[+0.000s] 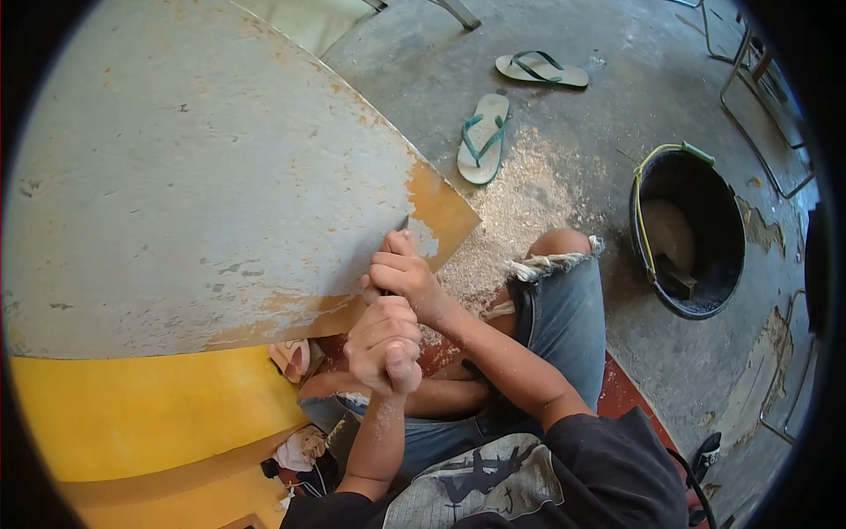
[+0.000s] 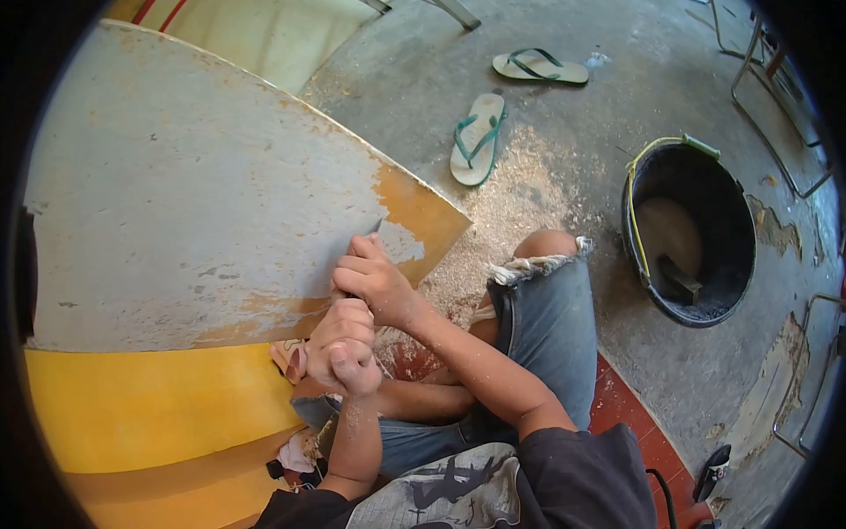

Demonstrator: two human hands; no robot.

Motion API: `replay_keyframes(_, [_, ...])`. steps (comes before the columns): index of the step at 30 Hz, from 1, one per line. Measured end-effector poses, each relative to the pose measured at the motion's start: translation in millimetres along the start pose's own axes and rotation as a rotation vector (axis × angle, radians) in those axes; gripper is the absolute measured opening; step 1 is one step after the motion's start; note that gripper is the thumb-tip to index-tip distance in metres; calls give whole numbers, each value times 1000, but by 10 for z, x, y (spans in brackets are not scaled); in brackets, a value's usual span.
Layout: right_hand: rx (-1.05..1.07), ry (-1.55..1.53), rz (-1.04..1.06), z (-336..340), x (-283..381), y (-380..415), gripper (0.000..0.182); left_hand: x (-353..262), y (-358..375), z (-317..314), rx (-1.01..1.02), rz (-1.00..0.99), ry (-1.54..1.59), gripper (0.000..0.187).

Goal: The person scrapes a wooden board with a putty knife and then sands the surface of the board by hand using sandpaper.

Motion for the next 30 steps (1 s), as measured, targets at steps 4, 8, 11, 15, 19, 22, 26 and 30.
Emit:
replay_keyframes(4, [-3,65,-11,8,-71,-39,33,319,49,94,-42,178,-43,51])
replay_keyframes(8, [-18,-40,27,42,60,-85,32,26,10,-51,-33,18,-42,53])
replay_keyframes(11, [0,-14,26,22,22,-56,31,94,-8,23,-39,61,-31,53])
replay_keyframes(15, [-18,-55,28,26,-14,-75,25,13,-4,15,-38,44,12,55])
replay_keyframes(19, [-31,-27,-27,1,-100,20,18,363,74,108,-123,255,-49,52])
replay_keyframes(22, [-57,-117,-20,60,14,-75,31,-40,-33,-108,13,-24,6,50])
replay_keyframes(26, [-37,25,-62,61,-147,17,35,348,120,94,-84,172,-31,48])
replay_keyframes(30, [-25,-53,-70,40,-123,26,20,91,21,-66,-42,19,-11,48])
Point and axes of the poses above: each hand's wrist, its own y-axis away from the middle knuckle, its own z-axis out of the back of the hand, x = y × z, the point moved 10 cm from there along -y, towards the middle knuckle, and after that the axes turned 13 degrees about -x, right-handed, at the moved point
